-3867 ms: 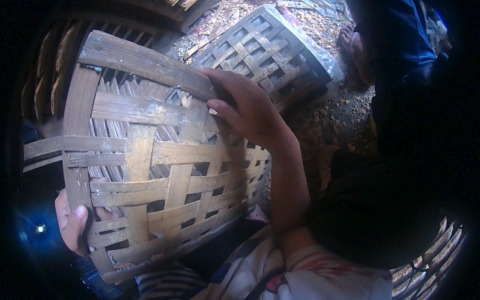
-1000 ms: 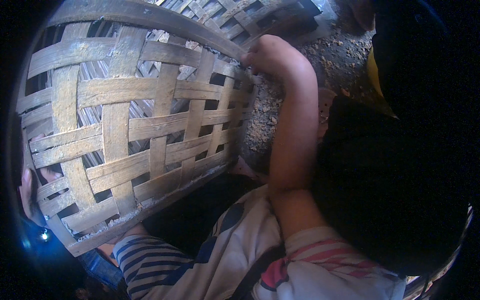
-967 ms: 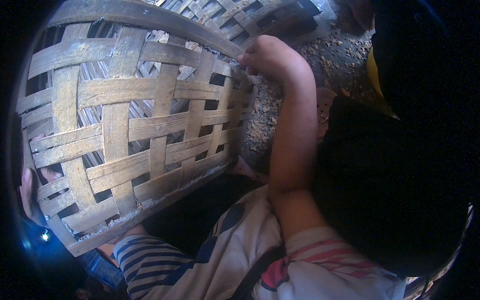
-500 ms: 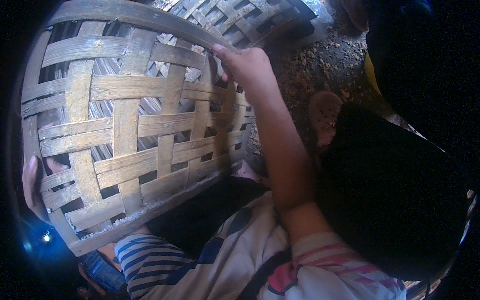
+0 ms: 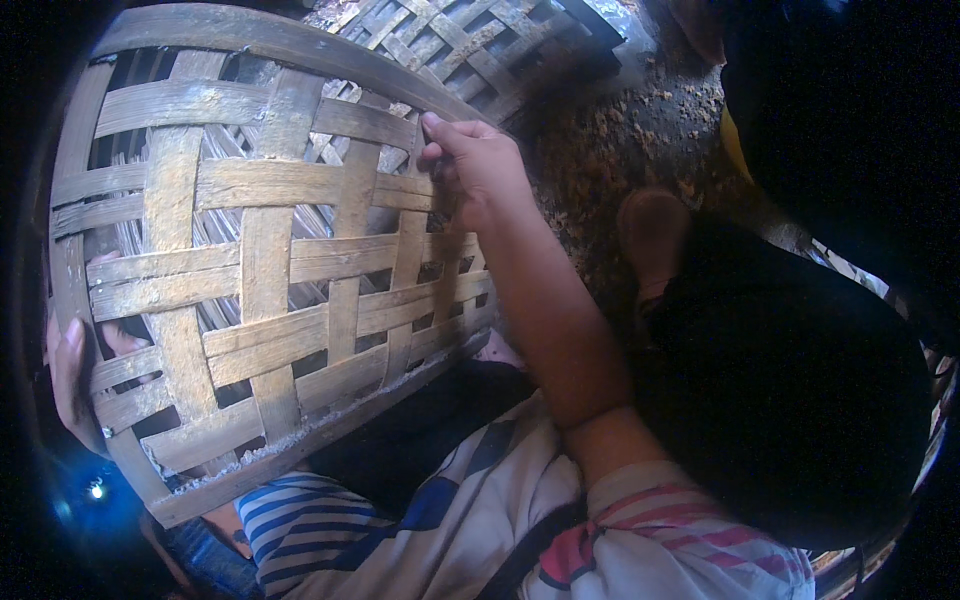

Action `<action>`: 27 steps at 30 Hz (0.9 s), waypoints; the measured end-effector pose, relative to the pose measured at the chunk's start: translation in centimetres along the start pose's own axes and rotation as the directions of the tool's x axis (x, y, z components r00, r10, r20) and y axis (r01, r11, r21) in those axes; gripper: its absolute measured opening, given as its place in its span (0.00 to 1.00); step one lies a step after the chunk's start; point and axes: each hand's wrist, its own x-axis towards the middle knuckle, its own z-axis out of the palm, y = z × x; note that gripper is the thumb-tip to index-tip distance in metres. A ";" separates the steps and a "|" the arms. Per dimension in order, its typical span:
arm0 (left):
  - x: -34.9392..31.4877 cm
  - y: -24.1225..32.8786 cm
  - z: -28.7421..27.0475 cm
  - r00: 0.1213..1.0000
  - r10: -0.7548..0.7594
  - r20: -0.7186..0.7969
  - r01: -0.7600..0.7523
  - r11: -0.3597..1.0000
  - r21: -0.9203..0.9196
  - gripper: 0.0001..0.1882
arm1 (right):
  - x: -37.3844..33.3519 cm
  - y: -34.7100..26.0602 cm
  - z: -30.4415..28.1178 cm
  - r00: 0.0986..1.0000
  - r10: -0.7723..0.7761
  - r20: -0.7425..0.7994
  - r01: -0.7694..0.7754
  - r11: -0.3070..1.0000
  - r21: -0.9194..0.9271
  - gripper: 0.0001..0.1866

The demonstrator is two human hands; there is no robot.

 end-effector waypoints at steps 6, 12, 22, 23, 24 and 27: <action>-1.1 -0.5 -1.2 0.999 -0.034 0.011 0.034 0.999 0.018 0.14 | 1.0 0.3 -1.0 0.996 0.026 0.079 -0.023 0.999 -0.041 0.11; -1.5 -0.4 -0.5 0.996 -0.082 -0.022 0.081 0.997 -0.019 0.14 | 0.5 1.7 -0.7 0.999 -0.042 0.031 0.041 0.999 0.035 0.08; -1.4 -1.2 0.4 0.993 -0.117 -0.035 0.113 0.990 -0.084 0.15 | 5.0 4.1 -7.0 0.748 -0.446 -0.492 0.395 0.894 -0.211 0.12; -1.6 -1.0 0.3 0.992 -0.123 -0.037 0.120 0.990 -0.080 0.15 | 6.2 4.5 -9.2 0.732 -0.456 -0.507 0.351 0.889 -0.293 0.13; -1.1 -2.5 1.2 0.994 -0.103 -0.034 0.097 0.987 -0.131 0.15 | 7.0 4.5 -11.7 0.674 -0.483 -0.558 0.304 0.871 -0.386 0.15; 0.2 -4.5 2.5 0.997 -0.073 -0.019 0.068 0.978 -0.198 0.15 | 8.3 6.3 -16.1 0.275 -0.846 -0.457 0.059 0.489 -0.870 0.15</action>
